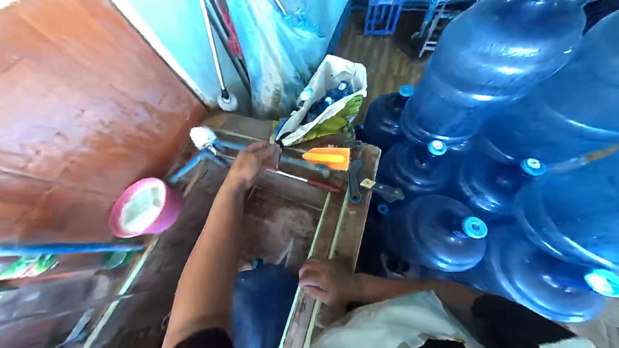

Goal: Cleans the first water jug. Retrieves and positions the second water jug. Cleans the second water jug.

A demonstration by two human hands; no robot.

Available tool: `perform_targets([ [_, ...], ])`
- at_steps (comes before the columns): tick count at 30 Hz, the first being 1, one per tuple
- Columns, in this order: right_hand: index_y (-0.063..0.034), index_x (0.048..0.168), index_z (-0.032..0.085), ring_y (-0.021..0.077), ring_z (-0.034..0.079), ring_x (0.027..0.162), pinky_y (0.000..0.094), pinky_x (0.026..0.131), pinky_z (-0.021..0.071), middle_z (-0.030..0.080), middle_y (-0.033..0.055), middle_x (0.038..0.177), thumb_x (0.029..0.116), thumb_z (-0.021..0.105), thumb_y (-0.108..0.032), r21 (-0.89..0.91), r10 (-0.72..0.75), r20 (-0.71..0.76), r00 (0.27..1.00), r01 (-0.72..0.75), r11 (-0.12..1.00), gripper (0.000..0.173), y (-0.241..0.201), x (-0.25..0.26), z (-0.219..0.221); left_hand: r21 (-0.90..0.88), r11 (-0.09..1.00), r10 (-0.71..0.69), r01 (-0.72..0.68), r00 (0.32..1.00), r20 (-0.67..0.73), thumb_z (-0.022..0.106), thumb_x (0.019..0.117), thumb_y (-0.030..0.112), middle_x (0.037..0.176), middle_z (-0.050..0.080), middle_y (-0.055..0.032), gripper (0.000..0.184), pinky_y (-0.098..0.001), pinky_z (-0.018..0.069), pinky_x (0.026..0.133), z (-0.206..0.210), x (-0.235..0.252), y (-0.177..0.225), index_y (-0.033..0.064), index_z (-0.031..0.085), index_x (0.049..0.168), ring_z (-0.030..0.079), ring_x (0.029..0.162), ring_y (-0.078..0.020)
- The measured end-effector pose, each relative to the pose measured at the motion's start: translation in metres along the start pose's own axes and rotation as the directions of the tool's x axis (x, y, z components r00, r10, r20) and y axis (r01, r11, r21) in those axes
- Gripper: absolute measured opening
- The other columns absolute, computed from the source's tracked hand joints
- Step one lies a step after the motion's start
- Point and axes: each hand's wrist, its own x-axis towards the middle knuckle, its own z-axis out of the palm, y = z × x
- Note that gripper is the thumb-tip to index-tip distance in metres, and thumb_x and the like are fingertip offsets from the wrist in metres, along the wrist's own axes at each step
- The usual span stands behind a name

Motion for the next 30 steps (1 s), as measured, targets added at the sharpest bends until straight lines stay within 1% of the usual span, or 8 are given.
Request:
perform_targets([
  [4,0.0029,0.102,0.076,0.0364,0.068,0.109,0.0487,0.097,0.0537,0.072,0.0206,0.112,0.0913,0.067,-0.007,-0.01,0.146,-0.023,0.989,-0.146,0.989,0.017,0.025,-0.014,-0.036,-0.052,0.997,0.05,-0.054,0.996,-0.078,0.04,0.1106,0.016,0.102,0.063,-0.0132,0.032,-0.0327,0.058,0.076,0.046,0.12,0.03,-0.0059,0.055,0.129,0.065,0.078,-0.0147],
  [8,0.0043,0.096,0.075,0.0381,0.067,0.111,0.0511,0.099,0.0525,0.072,0.0209,0.111,0.0915,0.064,-0.004,0.048,0.098,0.052,0.994,-0.101,0.994,0.015,0.038,-0.015,-0.046,0.277,0.96,-0.035,0.024,0.999,0.035,0.049,0.1077,0.017,0.143,0.054,-0.0251,0.043,-0.0481,0.0448,0.108,0.082,0.206,0.034,-0.0025,0.048,0.146,0.056,0.13,-0.0336],
  [13,0.0016,0.088,0.074,0.0347,0.07,0.101,0.0461,0.091,0.0557,0.073,0.0177,0.102,0.0921,0.061,-0.005,-0.009,0.028,-0.043,0.999,-0.028,1.0,0.016,0.046,-0.014,-0.039,0.512,0.859,0.03,-0.01,0.999,-0.029,0.049,0.1075,0.019,0.127,0.065,-0.0268,0.036,-0.0532,0.049,0.103,0.101,0.24,0.019,-0.0053,0.061,0.13,0.064,0.117,-0.0377],
  [17,0.0006,0.091,0.076,0.0312,0.071,0.106,0.0443,0.096,0.0563,0.075,0.0157,0.107,0.0919,0.063,-0.006,-0.044,0.086,-0.075,0.993,-0.089,0.995,0.015,0.043,-0.014,-0.037,0.274,0.957,0.137,-0.092,0.979,-0.152,0.052,0.1071,0.028,0.116,0.07,-0.0244,0.041,-0.0477,0.0539,0.1,0.113,0.165,0.024,-0.0084,0.065,0.121,0.07,0.108,-0.0312],
  [21,0.0017,0.096,0.077,0.0321,0.072,0.107,0.0471,0.095,0.0583,0.075,0.018,0.11,0.0947,0.062,-0.012,-0.137,0.175,-0.114,0.978,-0.19,0.972,0.021,0.041,-0.014,-0.032,-0.02,0.967,0.236,-0.253,0.925,-0.299,0.051,0.1058,0.009,0.111,0.068,-0.0229,0.027,-0.0416,0.0576,0.089,0.12,0.039,-0.023,-0.0109,0.061,0.12,0.069,0.096,-0.0257],
  [26,0.0065,0.108,0.075,0.051,0.062,0.115,0.0695,0.1,0.0438,0.069,0.0298,0.117,0.0933,0.062,-0.016,-0.305,0.279,0.096,0.955,-0.239,0.922,0.029,0.013,0.017,-0.009,-0.17,0.98,0.018,-0.101,0.901,-0.433,0.045,0.1092,0.014,0.097,0.069,-0.0198,0.028,-0.0479,0.0558,0.083,0.11,-0.105,-0.104,-0.0067,0.062,0.117,0.068,0.087,-0.0287],
  [28,0.0065,0.11,0.074,0.0512,0.06,0.12,0.0682,0.108,0.0386,0.068,0.0301,0.119,0.095,0.062,-0.018,-0.34,0.293,0.289,0.912,-0.188,0.922,0.031,-0.003,0.028,0.01,-0.08,0.992,0.042,-0.102,0.839,-0.542,0.045,0.1095,0.013,0.095,0.067,-0.0206,0.026,-0.0475,0.0559,0.079,0.092,-0.157,-0.116,-0.0068,0.061,0.114,0.067,0.085,-0.0295],
  [30,0.0034,0.122,0.071,0.0456,0.055,0.129,0.0616,0.116,0.0318,0.064,0.0273,0.132,0.1021,0.055,-0.02,-0.417,0.404,0.501,0.765,-0.196,0.888,0.035,-0.016,0.043,0.027,0.114,0.989,0.147,-0.093,0.659,-0.738,0.051,0.1033,0.007,0.104,0.07,-0.0214,0.023,-0.0471,0.0538,0.089,0.069,-0.207,-0.13,-0.0088,0.068,0.106,0.068,0.097,-0.03],
])
